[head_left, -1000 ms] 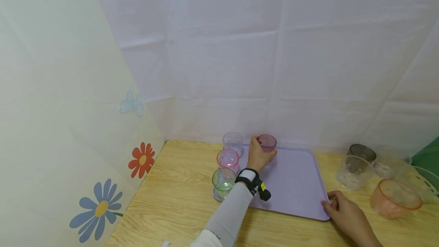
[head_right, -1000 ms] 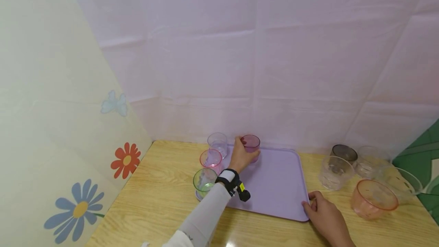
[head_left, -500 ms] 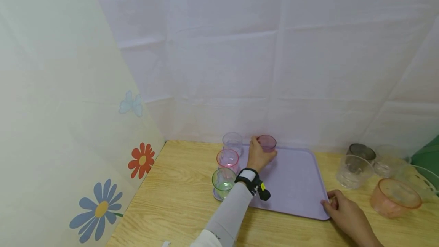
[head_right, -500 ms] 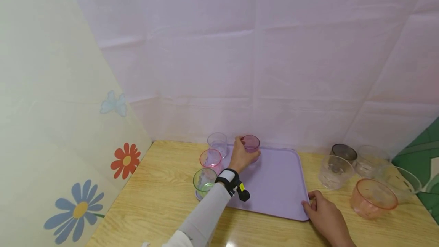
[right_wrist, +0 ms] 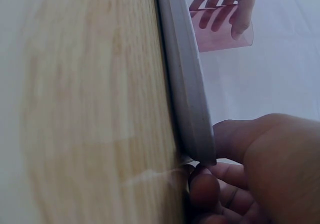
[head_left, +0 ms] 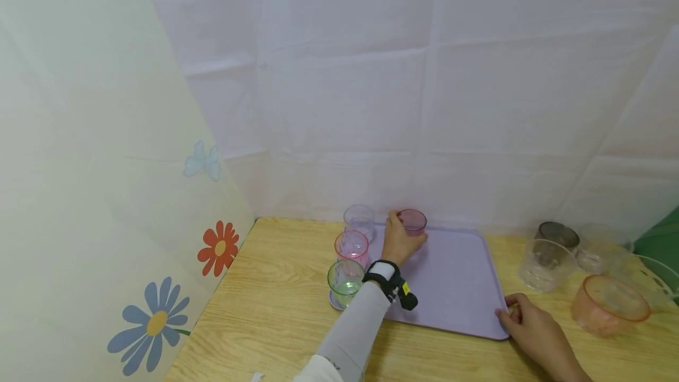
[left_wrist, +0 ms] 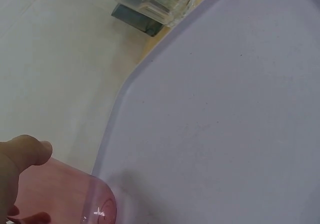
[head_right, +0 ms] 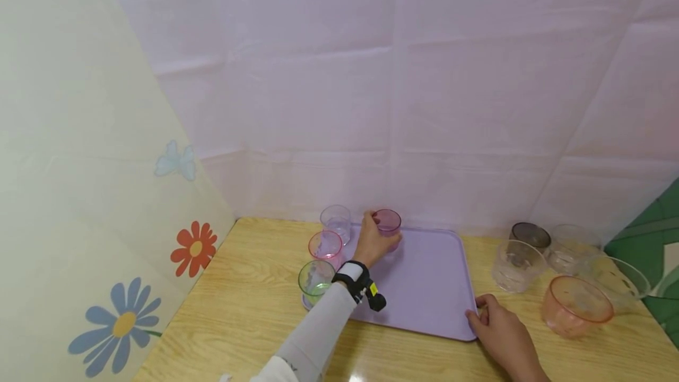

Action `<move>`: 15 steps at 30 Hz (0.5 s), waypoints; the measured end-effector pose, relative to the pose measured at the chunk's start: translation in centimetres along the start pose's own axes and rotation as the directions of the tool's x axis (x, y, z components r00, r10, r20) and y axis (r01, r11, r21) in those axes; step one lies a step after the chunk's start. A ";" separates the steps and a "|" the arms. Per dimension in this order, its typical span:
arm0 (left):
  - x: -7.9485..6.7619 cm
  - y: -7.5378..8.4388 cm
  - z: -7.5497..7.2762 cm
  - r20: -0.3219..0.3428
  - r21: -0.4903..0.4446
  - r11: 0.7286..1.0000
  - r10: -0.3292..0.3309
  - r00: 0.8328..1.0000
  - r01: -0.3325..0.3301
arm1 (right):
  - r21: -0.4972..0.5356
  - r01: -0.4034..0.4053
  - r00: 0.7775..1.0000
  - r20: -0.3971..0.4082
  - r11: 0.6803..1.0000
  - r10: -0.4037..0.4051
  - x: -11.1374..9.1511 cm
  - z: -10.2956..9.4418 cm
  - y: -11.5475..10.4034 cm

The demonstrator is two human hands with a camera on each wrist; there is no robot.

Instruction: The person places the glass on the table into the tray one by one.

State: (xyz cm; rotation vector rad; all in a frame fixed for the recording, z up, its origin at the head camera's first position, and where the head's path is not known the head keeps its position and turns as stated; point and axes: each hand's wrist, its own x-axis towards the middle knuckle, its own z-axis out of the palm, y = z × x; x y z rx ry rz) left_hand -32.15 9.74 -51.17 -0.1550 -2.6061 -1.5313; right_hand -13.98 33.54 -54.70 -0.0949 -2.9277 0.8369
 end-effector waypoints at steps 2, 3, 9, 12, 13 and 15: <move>-0.1 0.1 -0.1 -0.001 -0.007 1.000 0.004 1.000 -0.004 | -0.001 0.003 1.000 -0.005 1.000 -0.003 0.0 0.0 0.0; -0.1 0.1 -0.1 -0.004 -0.010 1.000 0.008 1.000 -0.008 | -0.002 0.004 1.000 -0.005 1.000 -0.004 0.0 0.0 0.0; 0.0 0.1 -0.1 -0.009 -0.027 1.000 0.008 1.000 -0.008 | -0.009 0.000 1.000 -0.006 1.000 0.000 0.1 0.1 0.2; 0.0 0.1 -0.2 -0.009 -0.042 0.999 -0.004 1.000 0.004 | -0.006 -0.004 1.000 -0.001 1.000 0.004 0.1 0.1 0.2; 0.0 0.1 -0.2 -0.010 -0.046 0.999 -0.004 1.000 0.004 | -0.006 -0.004 1.000 -0.001 1.000 0.004 0.1 0.1 0.2; 0.0 0.1 -0.1 -0.012 -0.054 0.999 -0.003 1.000 0.002 | -0.004 -0.004 1.000 -0.001 1.000 0.004 0.0 0.1 0.2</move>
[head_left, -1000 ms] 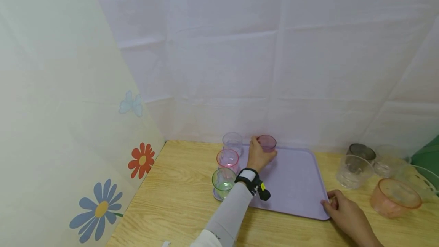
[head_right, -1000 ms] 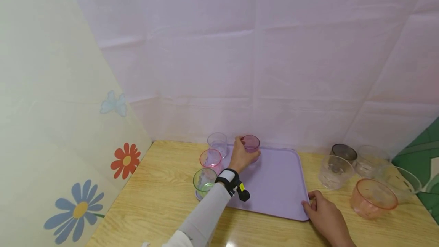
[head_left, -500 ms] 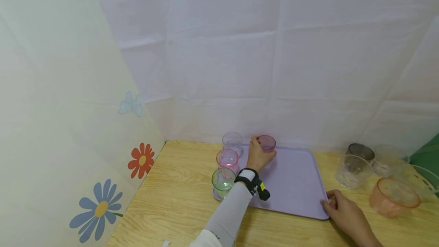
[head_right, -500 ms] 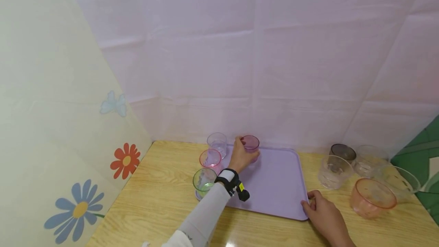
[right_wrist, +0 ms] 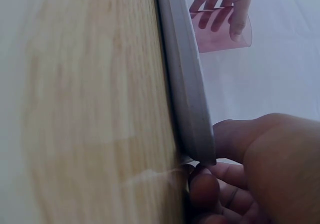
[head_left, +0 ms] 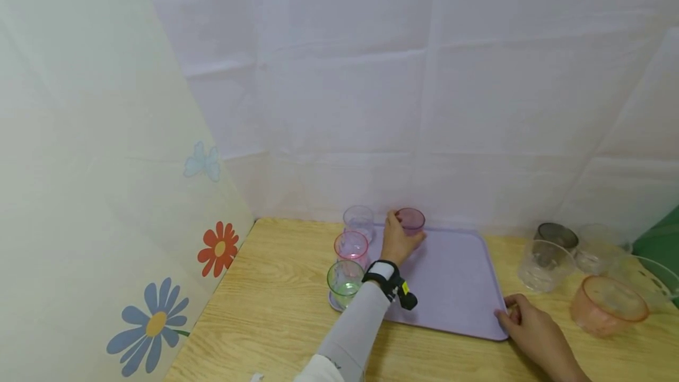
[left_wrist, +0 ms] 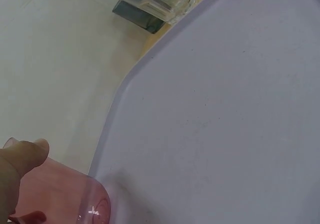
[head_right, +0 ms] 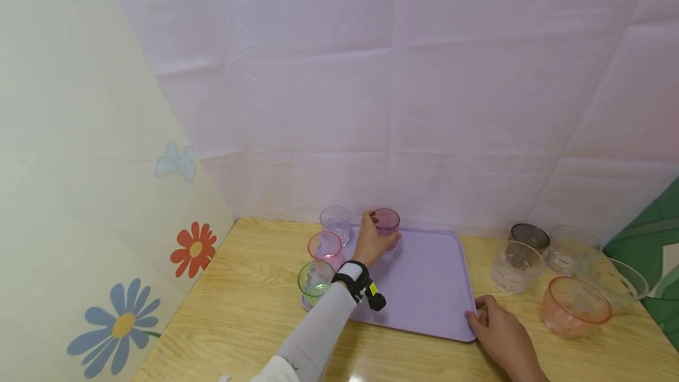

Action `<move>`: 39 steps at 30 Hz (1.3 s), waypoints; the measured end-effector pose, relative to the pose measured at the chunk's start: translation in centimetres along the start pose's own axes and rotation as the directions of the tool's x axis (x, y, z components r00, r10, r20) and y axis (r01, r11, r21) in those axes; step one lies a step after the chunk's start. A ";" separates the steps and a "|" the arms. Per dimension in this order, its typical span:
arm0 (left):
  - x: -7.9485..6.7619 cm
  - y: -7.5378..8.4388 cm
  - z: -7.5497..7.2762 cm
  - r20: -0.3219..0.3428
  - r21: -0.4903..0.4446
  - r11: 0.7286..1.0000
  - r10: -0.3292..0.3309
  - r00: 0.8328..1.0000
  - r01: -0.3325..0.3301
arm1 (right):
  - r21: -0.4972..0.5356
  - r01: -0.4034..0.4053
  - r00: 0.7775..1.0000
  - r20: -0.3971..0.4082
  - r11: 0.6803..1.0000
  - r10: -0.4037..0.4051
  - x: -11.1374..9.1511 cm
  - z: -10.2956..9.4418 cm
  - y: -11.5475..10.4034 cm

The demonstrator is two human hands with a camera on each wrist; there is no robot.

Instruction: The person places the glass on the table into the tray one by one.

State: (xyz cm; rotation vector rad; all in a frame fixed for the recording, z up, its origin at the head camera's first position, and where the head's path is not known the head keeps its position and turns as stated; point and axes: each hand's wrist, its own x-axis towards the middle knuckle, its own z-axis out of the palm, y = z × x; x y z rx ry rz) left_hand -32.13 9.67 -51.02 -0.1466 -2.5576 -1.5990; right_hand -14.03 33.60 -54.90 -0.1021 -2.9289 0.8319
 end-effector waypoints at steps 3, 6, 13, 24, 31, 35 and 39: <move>0.1 -0.2 0.1 -0.013 -0.007 1.000 0.017 1.000 -0.017 | 0.005 -0.001 1.000 -0.002 1.000 0.001 0.0 0.1 0.0; 0.1 -0.3 0.2 -0.021 -0.010 0.999 0.030 0.999 -0.030 | 0.007 0.003 1.000 -0.009 1.000 -0.003 -0.1 0.1 0.0; 0.1 -0.5 0.2 -0.021 0.010 0.999 0.038 0.999 -0.038 | 0.005 0.014 1.000 -0.021 1.000 -0.014 -0.2 0.1 0.1; -0.2 0.5 0.0 -0.029 0.055 0.998 0.025 0.999 -0.024 | 0.008 0.021 0.999 -0.025 1.000 -0.021 -0.2 0.2 0.2; -0.2 0.9 -0.4 -0.027 0.088 0.996 0.027 0.999 -0.025 | 0.003 0.023 1.000 -0.020 1.000 -0.023 -0.2 0.2 0.2; -0.1 1.3 -0.7 -0.010 0.093 0.996 0.007 1.000 -0.006 | 0.002 0.025 0.999 -0.019 1.000 -0.025 -0.2 0.2 0.3; -0.2 1.8 -1.0 -0.013 0.083 0.997 0.008 1.000 -0.007 | 0.001 0.026 0.999 -0.022 1.000 -0.026 -0.1 0.1 0.3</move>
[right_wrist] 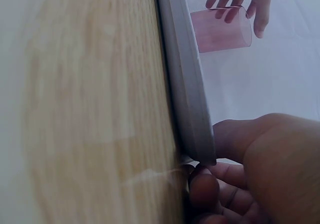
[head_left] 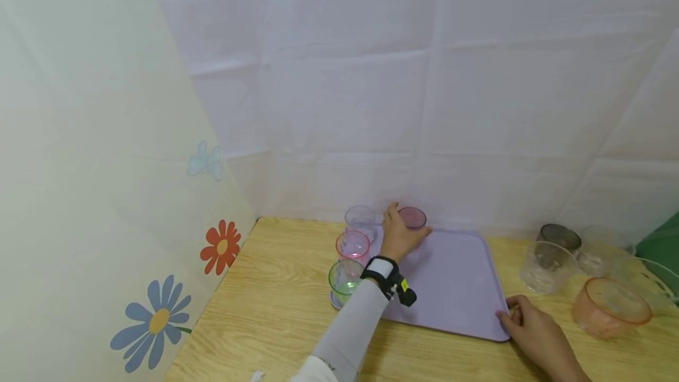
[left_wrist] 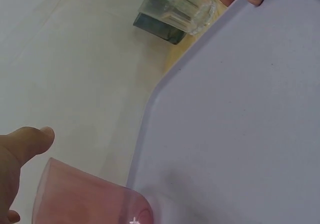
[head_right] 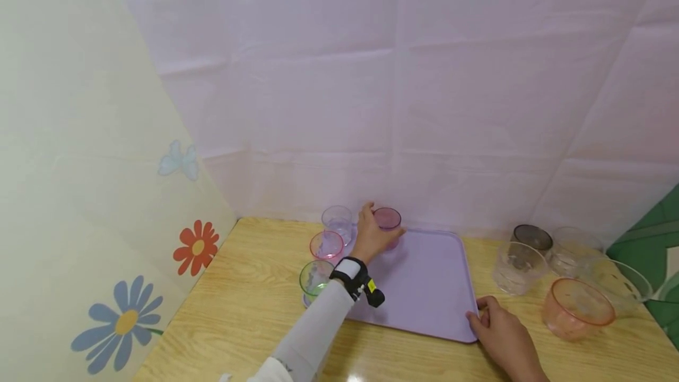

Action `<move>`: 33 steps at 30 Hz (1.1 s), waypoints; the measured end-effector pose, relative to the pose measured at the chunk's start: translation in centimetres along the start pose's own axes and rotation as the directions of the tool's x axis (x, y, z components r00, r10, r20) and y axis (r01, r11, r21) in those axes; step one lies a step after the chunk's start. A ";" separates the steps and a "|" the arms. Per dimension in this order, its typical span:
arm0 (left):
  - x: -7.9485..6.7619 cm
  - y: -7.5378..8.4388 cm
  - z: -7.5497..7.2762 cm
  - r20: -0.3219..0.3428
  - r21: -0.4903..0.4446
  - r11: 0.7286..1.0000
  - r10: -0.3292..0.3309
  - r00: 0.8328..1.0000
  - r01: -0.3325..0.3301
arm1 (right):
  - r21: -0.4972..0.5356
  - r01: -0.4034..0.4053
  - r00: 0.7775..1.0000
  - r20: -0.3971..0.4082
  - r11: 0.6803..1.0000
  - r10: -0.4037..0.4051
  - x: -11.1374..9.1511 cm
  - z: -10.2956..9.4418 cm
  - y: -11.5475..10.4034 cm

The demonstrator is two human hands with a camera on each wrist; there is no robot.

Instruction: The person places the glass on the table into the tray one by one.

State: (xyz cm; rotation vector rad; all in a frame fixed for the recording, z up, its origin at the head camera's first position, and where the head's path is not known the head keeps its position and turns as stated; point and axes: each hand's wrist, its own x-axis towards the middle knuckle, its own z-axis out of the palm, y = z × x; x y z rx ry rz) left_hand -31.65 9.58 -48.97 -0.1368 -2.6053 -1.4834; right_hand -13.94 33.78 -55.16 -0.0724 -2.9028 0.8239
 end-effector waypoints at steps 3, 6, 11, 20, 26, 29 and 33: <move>0.0 0.4 -0.2 0.006 -0.011 1.000 -0.003 1.000 0.003 | -0.006 -0.002 1.000 0.002 1.000 0.002 0.0 0.0 0.1; 0.0 0.7 -0.5 0.015 -0.018 1.000 0.004 1.000 -0.004 | -0.009 -0.004 1.000 0.008 1.000 0.005 0.1 0.0 0.2; -0.1 1.4 -1.0 0.036 -0.040 0.999 0.016 0.999 -0.015 | 0.003 -0.009 1.000 0.010 1.000 0.009 0.1 0.0 0.2; -0.3 2.3 -2.1 0.025 -0.018 0.998 0.065 0.998 -0.065 | 0.003 0.001 1.000 -0.004 1.000 -0.001 0.1 -0.1 0.0; -0.7 2.6 -3.5 0.033 -0.026 0.995 0.102 0.994 -0.101 | 0.002 -0.008 1.000 0.015 1.000 0.008 0.1 0.0 -0.1; -0.7 2.7 -4.2 0.035 -0.046 0.991 0.124 0.992 -0.122 | 0.000 -0.010 1.000 0.023 1.000 0.010 0.2 -0.1 -0.1; -0.6 2.7 -5.1 0.029 -0.072 0.986 0.150 0.988 -0.147 | -0.004 -0.011 1.000 0.020 1.000 0.011 0.2 -0.2 -0.2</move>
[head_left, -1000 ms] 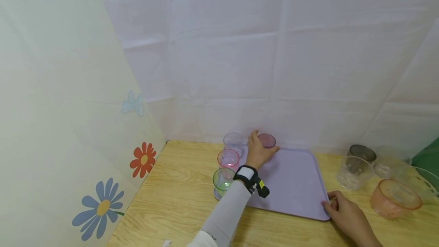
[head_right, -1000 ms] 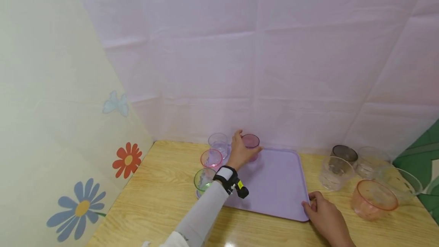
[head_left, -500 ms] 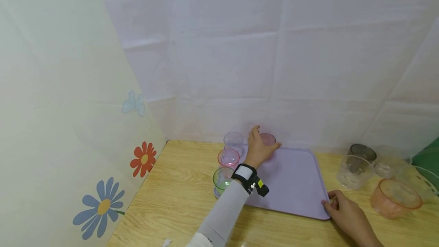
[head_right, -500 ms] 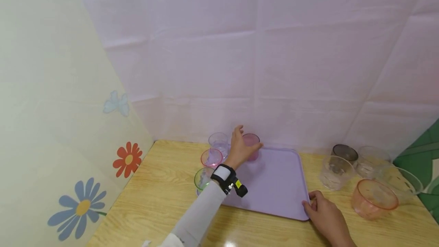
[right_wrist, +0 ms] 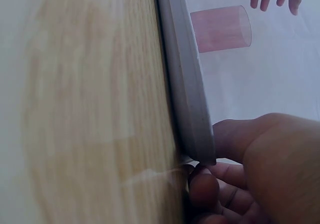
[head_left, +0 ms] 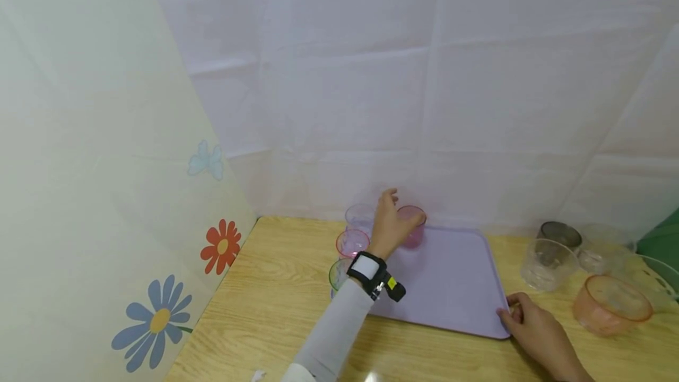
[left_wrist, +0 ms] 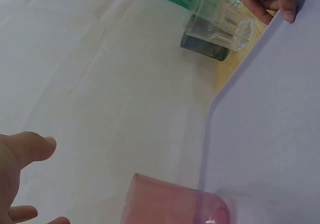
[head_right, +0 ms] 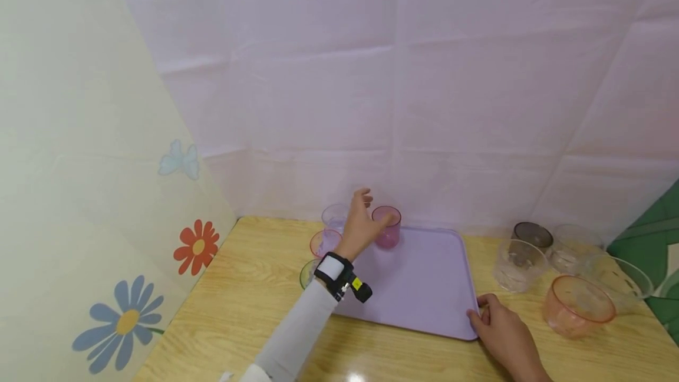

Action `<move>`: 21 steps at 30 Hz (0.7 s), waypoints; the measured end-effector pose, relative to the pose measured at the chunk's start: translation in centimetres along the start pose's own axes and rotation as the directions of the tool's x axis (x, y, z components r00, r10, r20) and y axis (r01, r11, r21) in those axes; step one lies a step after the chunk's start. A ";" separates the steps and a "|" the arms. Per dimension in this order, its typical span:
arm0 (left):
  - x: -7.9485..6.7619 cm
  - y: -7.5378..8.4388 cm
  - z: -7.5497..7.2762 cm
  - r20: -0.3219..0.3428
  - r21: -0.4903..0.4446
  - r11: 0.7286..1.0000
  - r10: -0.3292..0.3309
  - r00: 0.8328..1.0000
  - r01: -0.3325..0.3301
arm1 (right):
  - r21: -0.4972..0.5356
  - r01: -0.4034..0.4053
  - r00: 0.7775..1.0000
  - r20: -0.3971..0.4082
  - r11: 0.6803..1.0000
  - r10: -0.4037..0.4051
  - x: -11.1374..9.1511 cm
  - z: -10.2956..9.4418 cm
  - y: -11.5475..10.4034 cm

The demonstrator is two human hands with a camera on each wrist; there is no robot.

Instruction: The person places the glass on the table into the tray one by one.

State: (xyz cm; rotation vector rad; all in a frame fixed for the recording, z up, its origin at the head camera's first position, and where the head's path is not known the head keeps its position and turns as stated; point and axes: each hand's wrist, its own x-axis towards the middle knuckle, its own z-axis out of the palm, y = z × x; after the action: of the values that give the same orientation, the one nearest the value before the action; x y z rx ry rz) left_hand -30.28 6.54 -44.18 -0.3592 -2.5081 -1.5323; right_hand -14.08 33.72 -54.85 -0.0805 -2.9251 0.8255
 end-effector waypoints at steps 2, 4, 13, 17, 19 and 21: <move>0.0 0.0 -0.4 -0.002 -0.001 1.000 0.017 1.000 -0.017 | 0.003 -0.004 1.000 0.002 1.000 0.004 0.0 0.0 0.0; 0.0 0.0 -0.9 -0.008 0.004 0.999 0.041 0.999 -0.041 | 0.004 -0.010 1.000 0.008 1.000 0.010 0.0 0.0 -0.1; -0.3 0.0 -2.8 -0.025 0.008 0.990 0.143 0.989 -0.142 | -0.002 -0.011 1.000 0.013 1.000 0.011 -0.1 -0.1 0.0; -0.6 0.1 -3.6 -0.022 0.033 0.986 0.166 0.986 -0.165 | -0.002 -0.009 1.000 0.008 1.000 0.009 -0.1 -0.1 0.0; -0.7 0.2 -3.9 -0.019 0.042 0.984 0.174 0.985 -0.173 | -0.002 -0.009 1.000 0.003 1.000 0.009 -0.1 -0.1 0.0; -0.9 0.3 -4.3 -0.018 0.048 0.983 0.177 0.984 -0.176 | -0.001 -0.009 1.000 0.002 1.000 0.009 -0.2 -0.1 0.0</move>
State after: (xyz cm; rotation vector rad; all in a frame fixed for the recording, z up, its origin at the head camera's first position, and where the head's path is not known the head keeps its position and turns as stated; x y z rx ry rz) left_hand -29.22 2.70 -42.23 -0.5391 -2.4168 -1.4014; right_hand -13.92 33.72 -54.79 -0.0938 -2.9288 0.8265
